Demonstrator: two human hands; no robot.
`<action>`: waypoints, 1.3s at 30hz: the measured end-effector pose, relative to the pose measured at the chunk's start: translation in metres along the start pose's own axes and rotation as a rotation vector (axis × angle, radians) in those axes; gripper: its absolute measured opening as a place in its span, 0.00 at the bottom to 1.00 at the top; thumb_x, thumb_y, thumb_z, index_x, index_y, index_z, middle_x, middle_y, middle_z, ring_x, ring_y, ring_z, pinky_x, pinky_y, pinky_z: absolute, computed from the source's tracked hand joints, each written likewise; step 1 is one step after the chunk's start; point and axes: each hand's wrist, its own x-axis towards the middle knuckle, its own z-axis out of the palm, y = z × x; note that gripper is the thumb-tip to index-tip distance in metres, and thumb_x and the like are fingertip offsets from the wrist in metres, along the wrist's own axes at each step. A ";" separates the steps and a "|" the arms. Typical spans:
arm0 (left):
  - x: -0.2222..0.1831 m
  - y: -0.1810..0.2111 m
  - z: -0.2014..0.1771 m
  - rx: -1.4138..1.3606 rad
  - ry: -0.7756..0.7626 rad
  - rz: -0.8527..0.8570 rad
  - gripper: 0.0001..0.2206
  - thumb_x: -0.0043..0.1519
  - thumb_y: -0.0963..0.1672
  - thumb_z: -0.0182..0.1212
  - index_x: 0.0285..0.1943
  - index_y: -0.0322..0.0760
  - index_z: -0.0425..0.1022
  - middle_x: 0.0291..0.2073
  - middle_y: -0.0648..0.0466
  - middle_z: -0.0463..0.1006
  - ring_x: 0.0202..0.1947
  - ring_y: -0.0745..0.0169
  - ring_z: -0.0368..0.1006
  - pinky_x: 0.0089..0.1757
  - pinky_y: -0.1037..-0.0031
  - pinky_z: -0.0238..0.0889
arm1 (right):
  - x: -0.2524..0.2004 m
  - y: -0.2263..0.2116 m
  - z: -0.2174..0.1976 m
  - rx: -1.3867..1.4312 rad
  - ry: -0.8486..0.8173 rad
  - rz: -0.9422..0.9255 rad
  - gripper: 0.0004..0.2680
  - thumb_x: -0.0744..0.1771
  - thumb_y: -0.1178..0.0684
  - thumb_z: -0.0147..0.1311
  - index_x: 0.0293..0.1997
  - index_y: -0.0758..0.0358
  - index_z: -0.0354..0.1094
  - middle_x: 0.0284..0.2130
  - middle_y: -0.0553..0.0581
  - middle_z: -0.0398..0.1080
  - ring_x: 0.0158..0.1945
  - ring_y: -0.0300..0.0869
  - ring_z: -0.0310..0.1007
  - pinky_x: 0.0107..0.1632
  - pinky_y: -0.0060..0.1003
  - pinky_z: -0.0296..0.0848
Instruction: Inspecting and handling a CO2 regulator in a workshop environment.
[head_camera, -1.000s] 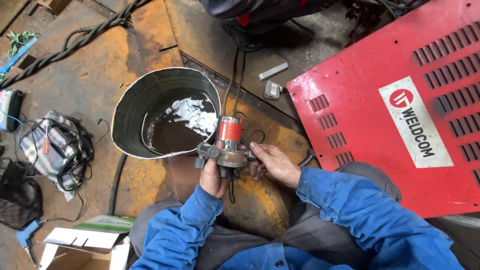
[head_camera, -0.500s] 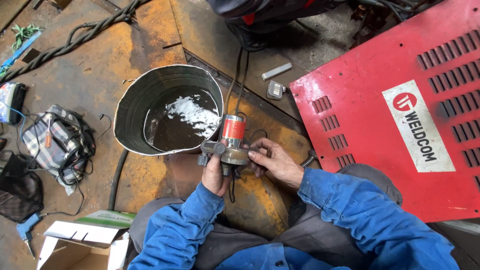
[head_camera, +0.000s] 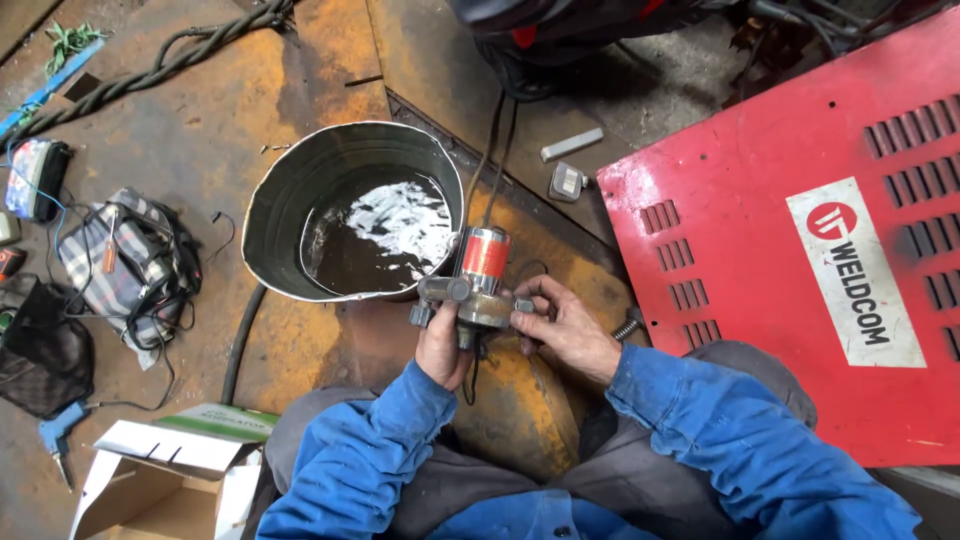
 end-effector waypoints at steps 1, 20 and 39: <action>0.002 0.000 -0.001 0.000 -0.002 0.002 0.24 0.67 0.53 0.56 0.62 0.30 0.71 0.48 0.45 0.81 0.47 0.55 0.79 0.50 0.62 0.72 | 0.001 -0.003 0.000 -0.002 0.000 -0.002 0.13 0.67 0.55 0.57 0.55 0.65 0.60 0.36 0.54 0.74 0.31 0.36 0.72 0.35 0.33 0.74; 0.002 0.005 0.008 0.005 0.019 -0.050 0.26 0.67 0.54 0.57 0.63 0.31 0.70 0.47 0.46 0.81 0.46 0.56 0.79 0.49 0.63 0.72 | -0.002 -0.003 0.002 0.048 0.009 -0.010 0.13 0.68 0.56 0.57 0.55 0.66 0.60 0.38 0.57 0.75 0.34 0.35 0.72 0.34 0.33 0.75; -0.001 0.020 0.016 0.062 0.008 -0.085 0.26 0.70 0.56 0.49 0.57 0.27 0.71 0.41 0.46 0.80 0.38 0.56 0.76 0.43 0.64 0.71 | 0.003 0.000 0.005 0.033 -0.012 -0.022 0.13 0.71 0.49 0.49 0.54 0.72 0.63 0.36 0.59 0.75 0.31 0.40 0.76 0.30 0.35 0.78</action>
